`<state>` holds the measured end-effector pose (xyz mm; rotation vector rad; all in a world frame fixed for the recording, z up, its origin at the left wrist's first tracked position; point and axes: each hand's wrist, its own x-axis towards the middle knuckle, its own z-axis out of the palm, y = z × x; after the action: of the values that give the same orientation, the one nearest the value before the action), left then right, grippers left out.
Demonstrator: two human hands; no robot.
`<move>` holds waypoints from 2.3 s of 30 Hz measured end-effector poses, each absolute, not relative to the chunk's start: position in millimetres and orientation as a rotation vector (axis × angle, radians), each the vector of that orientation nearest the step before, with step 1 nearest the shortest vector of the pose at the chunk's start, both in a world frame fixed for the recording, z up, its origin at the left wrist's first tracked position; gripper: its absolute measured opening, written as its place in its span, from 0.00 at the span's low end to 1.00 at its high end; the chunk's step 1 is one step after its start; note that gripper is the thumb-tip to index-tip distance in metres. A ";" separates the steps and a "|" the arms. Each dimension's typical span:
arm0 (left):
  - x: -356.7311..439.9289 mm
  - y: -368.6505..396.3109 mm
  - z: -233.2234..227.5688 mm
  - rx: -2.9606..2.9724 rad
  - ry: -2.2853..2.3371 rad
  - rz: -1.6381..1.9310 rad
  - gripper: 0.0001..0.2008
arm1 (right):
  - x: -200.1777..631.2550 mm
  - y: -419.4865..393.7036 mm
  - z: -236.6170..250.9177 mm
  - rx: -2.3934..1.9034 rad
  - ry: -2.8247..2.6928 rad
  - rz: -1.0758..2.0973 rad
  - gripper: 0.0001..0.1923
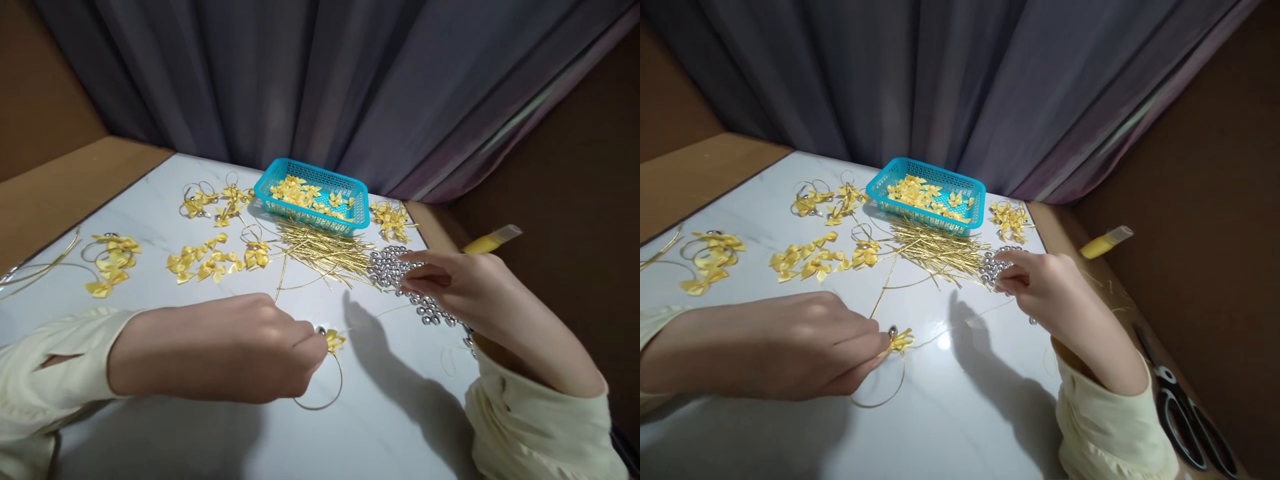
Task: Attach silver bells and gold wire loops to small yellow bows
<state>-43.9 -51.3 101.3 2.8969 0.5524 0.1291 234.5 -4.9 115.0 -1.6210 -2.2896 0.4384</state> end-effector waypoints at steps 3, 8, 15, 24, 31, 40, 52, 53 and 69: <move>-44.6 -51.3 103.1 2.894 0.566 0.147 0.09 | 231.8 -5.1 118.8 -1.743 -2.197 0.481 0.11; -44.9 -51.9 103.3 2.890 0.562 0.152 0.09 | 211.4 -28.8 131.5 -1.487 -1.852 0.977 0.08; -46.4 -52.8 102.3 2.894 0.552 0.212 0.08 | 177.8 -64.7 134.2 -1.296 -1.814 1.085 0.05; -42.3 -35.2 96.8 2.761 0.565 0.185 0.10 | 185.1 -49.5 129.8 -1.094 -1.534 1.731 0.05; -45.5 -11.0 95.7 2.237 0.512 0.250 0.07 | 193.3 -26.7 125.5 -1.081 -1.466 1.739 0.11; -49.4 -4.8 94.5 1.825 0.495 0.168 0.10 | 194.2 -27.8 119.9 -1.126 -1.626 1.747 0.10; -46.0 -2.8 79.9 1.336 0.411 0.173 0.11 | 188.3 -25.7 125.6 -1.198 -1.657 1.727 0.12; -45.2 -3.3 80.6 1.334 0.408 0.169 0.10 | 188.5 -26.2 125.2 -1.204 -1.660 1.688 0.12; -37.6 -28.1 95.6 2.172 0.465 0.402 0.08 | 172.1 -42.8 114.3 -0.771 -1.255 1.865 0.05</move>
<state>-37.6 -28.1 95.6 2.1723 0.4648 0.4015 172.1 -42.8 114.3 -0.7708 -1.2551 1.8649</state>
